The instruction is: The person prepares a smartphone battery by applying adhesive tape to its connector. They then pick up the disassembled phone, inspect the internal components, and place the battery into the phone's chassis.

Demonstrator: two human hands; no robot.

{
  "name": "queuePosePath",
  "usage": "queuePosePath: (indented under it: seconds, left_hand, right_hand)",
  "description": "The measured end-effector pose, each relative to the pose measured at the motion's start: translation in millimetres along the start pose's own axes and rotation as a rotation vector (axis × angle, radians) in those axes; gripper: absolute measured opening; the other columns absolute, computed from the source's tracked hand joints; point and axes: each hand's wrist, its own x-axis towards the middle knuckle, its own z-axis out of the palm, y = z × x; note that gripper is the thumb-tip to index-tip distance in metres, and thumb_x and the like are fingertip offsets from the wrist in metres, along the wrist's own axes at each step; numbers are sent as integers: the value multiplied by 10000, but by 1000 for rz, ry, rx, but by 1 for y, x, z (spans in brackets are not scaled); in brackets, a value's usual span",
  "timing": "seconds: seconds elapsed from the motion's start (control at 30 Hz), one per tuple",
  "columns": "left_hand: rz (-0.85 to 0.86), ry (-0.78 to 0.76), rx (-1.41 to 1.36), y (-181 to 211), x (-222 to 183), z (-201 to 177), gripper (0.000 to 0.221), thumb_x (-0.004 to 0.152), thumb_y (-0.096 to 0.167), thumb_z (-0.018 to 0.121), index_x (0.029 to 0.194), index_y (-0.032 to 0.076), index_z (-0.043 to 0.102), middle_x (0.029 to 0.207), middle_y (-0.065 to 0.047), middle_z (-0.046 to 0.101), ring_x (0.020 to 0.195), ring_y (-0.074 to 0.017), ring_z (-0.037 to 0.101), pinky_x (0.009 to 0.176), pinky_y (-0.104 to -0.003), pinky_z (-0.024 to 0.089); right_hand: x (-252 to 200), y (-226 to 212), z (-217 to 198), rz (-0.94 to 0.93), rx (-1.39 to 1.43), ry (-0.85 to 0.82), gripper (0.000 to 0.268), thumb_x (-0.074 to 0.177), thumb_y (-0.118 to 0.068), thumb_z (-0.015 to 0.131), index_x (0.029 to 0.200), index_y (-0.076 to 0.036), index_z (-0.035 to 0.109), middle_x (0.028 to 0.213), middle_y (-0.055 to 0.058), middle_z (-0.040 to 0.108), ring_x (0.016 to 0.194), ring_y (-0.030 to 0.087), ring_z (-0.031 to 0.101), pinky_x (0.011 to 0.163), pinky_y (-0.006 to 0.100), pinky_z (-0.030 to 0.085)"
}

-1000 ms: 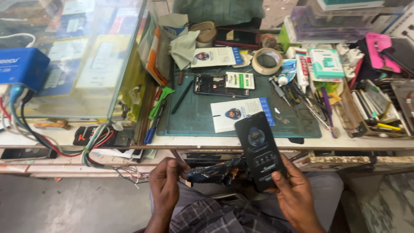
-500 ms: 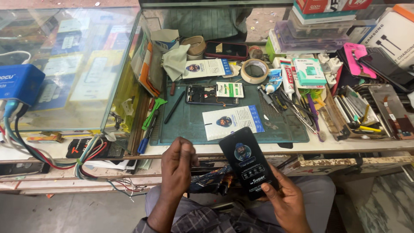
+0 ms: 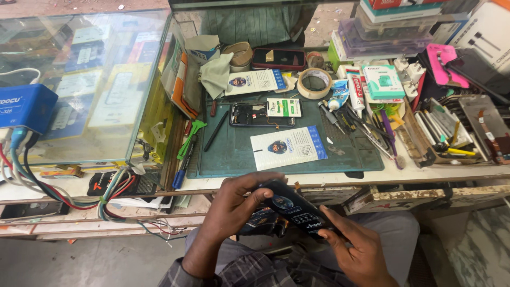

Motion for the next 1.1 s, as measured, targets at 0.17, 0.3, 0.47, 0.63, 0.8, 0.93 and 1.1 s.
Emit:
queuePosePath:
  seconds: [0.17, 0.3, 0.47, 0.63, 0.8, 0.93, 1.1]
  left_hand:
    - [-43, 33, -148, -33, -9, 0, 270, 1015, 147, 645, 1165, -52, 748, 1044, -150, 795, 964, -165, 735, 863, -324, 608]
    - [9, 89, -256, -58, -16, 0, 260, 1015, 123, 643, 1166, -71, 727, 1089, -148, 790, 1003, -176, 734, 910, -316, 597]
    - [-83, 225, -335, -82, -20, 1, 286, 986, 148, 654, 1162, -65, 727, 1040, -143, 786, 916, -190, 744, 832, -350, 630]
    - [-26, 274, -327, -98, -23, 5, 335, 994, 237, 676, 1135, -62, 736, 1028, -190, 793, 916, -234, 774, 826, -382, 646]
    - [88, 234, -371, -103, -26, 6, 385, 989, 301, 681, 1151, -45, 722, 1105, -219, 780, 1025, -298, 778, 901, -438, 653]
    - [199, 190, -383, -106, -27, 5, 370, 1021, 287, 692, 1176, -47, 716, 1153, -238, 759, 1124, -343, 751, 1006, -478, 613]
    - [215, 129, -337, -92, -28, 3, 395, 1024, 299, 693, 1224, -40, 717, 1209, -253, 761, 1169, -361, 743, 1027, -485, 591]
  right_hand:
    - [8, -17, -6, -43, -109, -46, 520, 839, -139, 794, 1344, -125, 668, 1008, 138, 812, 802, 143, 805, 615, 289, 606]
    - [14, -21, -10, 56, -91, -82, 537, 858, -138, 792, 1372, -138, 636, 959, 138, 792, 727, 134, 733, 597, 283, 553]
    - [17, -15, -12, 286, 208, -85, 531, 843, -104, 807, 1358, -75, 678, 797, 117, 796, 682, 59, 643, 575, 218, 557]
    - [17, -16, -15, 195, 241, -50, 355, 890, -90, 769, 1229, 1, 718, 897, 116, 837, 783, 96, 759, 645, 230, 594]
    - [18, -26, -21, 76, 16, -15, 293, 860, -80, 781, 1143, -10, 755, 893, 111, 839, 770, 124, 818, 610, 236, 620]
    - [20, -33, -25, -45, 4, -24, 300, 869, -49, 758, 1164, 0, 736, 976, 131, 824, 854, 158, 830, 679, 245, 653]
    - [20, -40, -29, -112, -37, 12, 309, 856, -36, 770, 1161, -7, 734, 1006, 124, 817, 865, 166, 828, 710, 259, 658]
